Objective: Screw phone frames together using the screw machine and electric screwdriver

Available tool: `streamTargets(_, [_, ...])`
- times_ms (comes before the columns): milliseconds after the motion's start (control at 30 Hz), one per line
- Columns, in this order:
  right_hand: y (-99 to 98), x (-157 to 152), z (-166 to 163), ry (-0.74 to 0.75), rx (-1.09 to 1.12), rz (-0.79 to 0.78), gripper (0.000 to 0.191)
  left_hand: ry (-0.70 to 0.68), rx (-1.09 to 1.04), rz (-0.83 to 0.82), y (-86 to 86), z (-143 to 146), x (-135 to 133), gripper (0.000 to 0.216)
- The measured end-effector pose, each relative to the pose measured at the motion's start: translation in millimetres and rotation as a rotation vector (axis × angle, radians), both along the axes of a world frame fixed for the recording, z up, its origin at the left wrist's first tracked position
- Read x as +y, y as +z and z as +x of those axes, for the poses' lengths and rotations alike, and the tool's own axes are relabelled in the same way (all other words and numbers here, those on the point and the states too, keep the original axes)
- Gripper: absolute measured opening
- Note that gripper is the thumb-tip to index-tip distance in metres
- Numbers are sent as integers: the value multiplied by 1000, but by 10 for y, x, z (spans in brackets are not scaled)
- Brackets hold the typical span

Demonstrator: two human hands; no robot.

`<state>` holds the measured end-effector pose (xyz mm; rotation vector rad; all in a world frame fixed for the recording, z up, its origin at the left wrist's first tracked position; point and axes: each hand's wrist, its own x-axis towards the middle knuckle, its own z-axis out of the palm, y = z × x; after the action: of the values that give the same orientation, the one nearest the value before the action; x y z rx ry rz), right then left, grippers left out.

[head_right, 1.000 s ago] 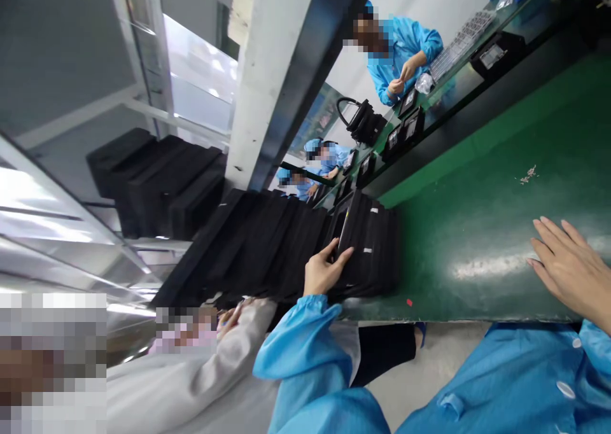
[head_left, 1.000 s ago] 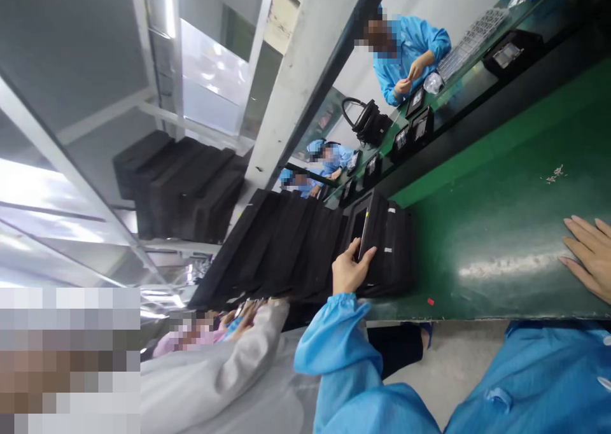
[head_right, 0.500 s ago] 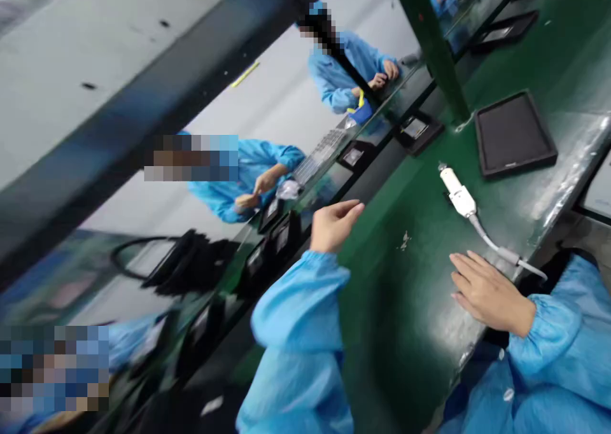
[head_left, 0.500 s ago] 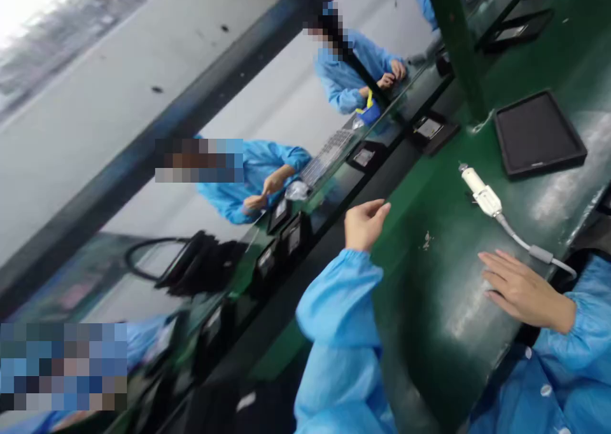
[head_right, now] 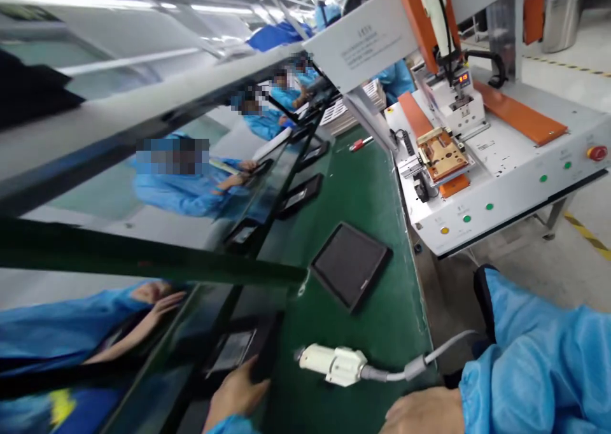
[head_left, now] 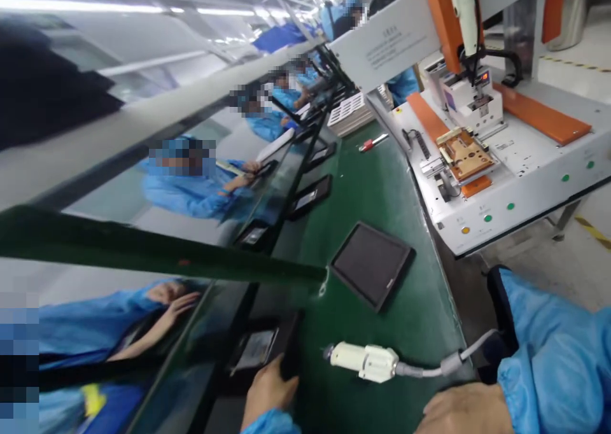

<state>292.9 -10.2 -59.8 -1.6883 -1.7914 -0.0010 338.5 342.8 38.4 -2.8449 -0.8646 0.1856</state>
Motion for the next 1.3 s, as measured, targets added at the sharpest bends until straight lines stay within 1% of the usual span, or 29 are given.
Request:
streamTargets(133, [91,-78,-55,30,6,2,22,54,123,42,-42,-218,33,43])
streamTargets(267, [171,-191,-71,2,76,-40,23,119,218,45,-101,-409,26,36])
streamTargets(333, [184,-225,-61,-6,104,-58,22,158,249,75,-90,-500,17,36])
streamTargets(400, [188,-245,-57,3,127,-72,22,195,267,117,-53,-602,-29,41])
streamTargets(467, [190,-256,-60,19,144,-79,22,192,280,141,-14,-706,-110,43])
streamTargets(533, [190,-262,-66,31,152,-81,22,148,292,140,-2,-796,-206,39])
streamTargets(633, [185,-271,-74,23,156,-80,22,118,288,135,-44,-875,-329,36])
streamTargets(700, [179,-275,-75,20,153,-75,21,133,273,140,-75,-886,-377,41])
streamTargets(767, [175,-275,-74,23,148,-67,22,142,256,153,-69,-875,-407,47])
streamTargets(833, [175,-271,-74,23,147,-60,22,142,238,176,-11,-857,-444,46])
streamTargets(900, [178,-261,-76,20,151,-52,22,148,208,216,91,-847,-511,43])
streamTargets(967, [183,-247,-76,22,156,-43,22,162,161,278,216,-857,-625,44])
streamTargets(1033, [189,-233,-72,31,158,-29,21,170,54,358,339,-894,-792,46])
streamTargets(1100, [194,-224,-66,39,159,-15,21,126,-100,429,441,-946,-1007,45])
streamTargets(1200, [202,-230,-62,44,165,-16,21,-52,-313,456,538,-959,-1387,37])
streamTargets(1267, [205,-244,-62,53,167,-30,22,-194,-402,422,558,-849,-1643,31])
streamTargets(1300, [206,-252,-62,55,167,-36,22,-256,-422,397,551,-747,-1763,29])
